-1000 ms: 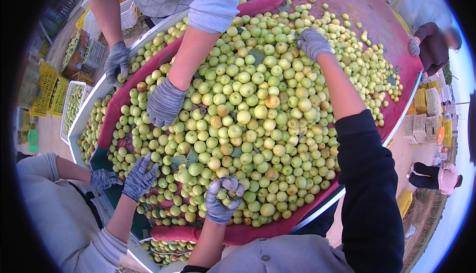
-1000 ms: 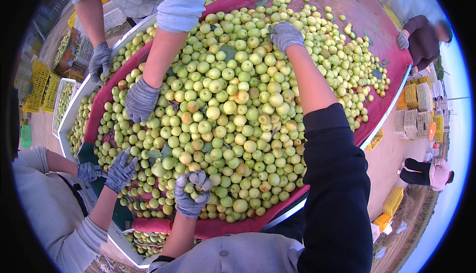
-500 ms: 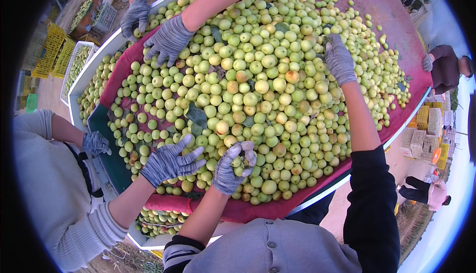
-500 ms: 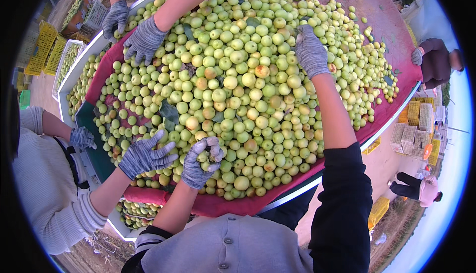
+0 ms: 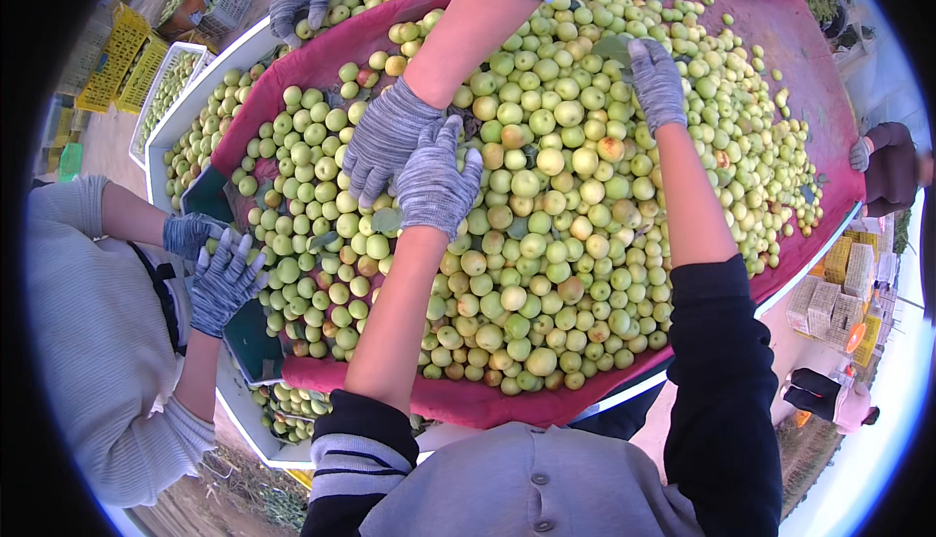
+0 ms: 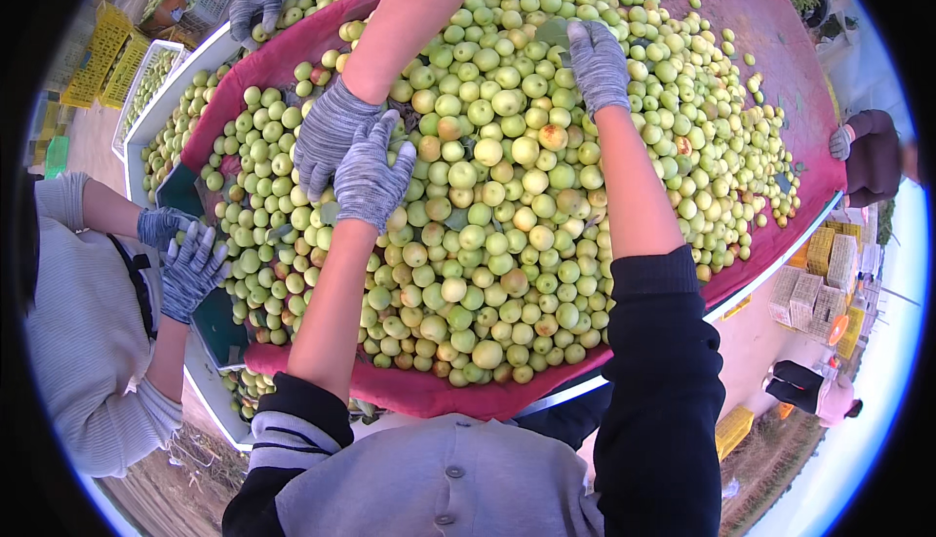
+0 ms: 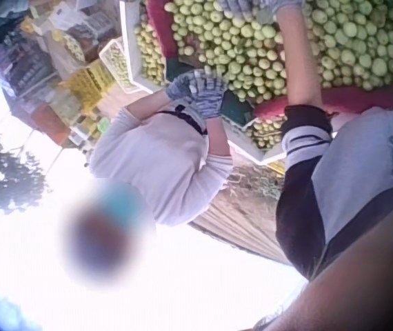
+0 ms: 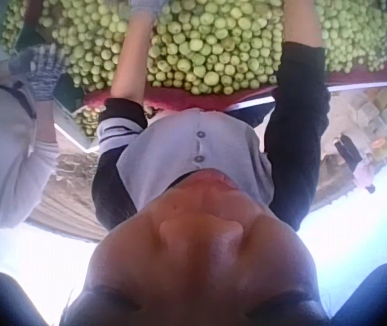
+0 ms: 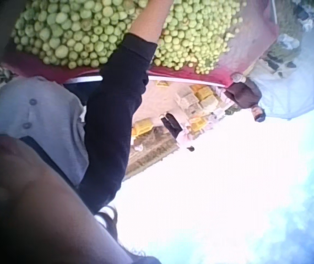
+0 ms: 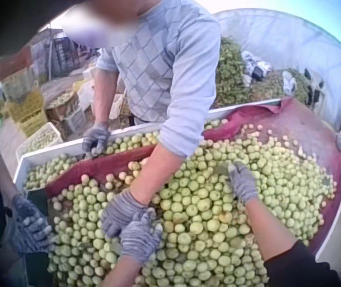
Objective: The person sorts green plums on a red conveyor belt, picking up handfuls and moving them along the belt while removing leaves. They occasionally drop a few plums into a yellow crate below. The task is repetitive and performed by hand with gloves.
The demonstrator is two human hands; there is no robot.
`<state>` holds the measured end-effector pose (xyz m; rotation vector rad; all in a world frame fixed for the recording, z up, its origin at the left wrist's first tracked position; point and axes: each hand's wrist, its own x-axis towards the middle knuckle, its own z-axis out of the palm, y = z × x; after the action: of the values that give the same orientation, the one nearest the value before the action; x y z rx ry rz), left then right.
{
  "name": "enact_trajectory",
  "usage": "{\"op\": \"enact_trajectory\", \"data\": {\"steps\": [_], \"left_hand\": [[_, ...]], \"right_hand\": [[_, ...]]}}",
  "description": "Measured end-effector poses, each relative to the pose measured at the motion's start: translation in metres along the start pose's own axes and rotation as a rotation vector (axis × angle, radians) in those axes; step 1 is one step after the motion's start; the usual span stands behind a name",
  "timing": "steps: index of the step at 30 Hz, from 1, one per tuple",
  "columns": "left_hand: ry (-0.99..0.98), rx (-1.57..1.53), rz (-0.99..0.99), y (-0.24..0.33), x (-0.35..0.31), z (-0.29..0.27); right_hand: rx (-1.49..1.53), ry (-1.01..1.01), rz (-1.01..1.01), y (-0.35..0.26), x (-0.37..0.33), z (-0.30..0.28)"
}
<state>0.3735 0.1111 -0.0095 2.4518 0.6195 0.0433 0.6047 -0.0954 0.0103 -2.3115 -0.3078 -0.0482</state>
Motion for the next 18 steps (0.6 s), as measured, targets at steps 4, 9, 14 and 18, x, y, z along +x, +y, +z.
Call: {"op": "enact_trajectory", "data": {"steps": [4,9,14,18], "left_hand": [[-0.069,0.198,0.039,0.023,0.024,0.012],[-0.221,0.344,-0.031,0.018,0.052,0.004],[-0.189,0.381,0.063,-0.005,0.054,0.000],[-0.145,0.306,0.209,-0.014,0.045,0.003]], "right_hand": [[0.359,-0.248,0.024,-0.023,-0.076,-0.015],[-0.377,-0.421,-0.574,-0.047,-0.125,0.030],[-0.759,-0.530,-0.631,-0.065,-0.128,0.061],[-0.851,-0.612,-0.481,-0.072,-0.141,0.042]]}}
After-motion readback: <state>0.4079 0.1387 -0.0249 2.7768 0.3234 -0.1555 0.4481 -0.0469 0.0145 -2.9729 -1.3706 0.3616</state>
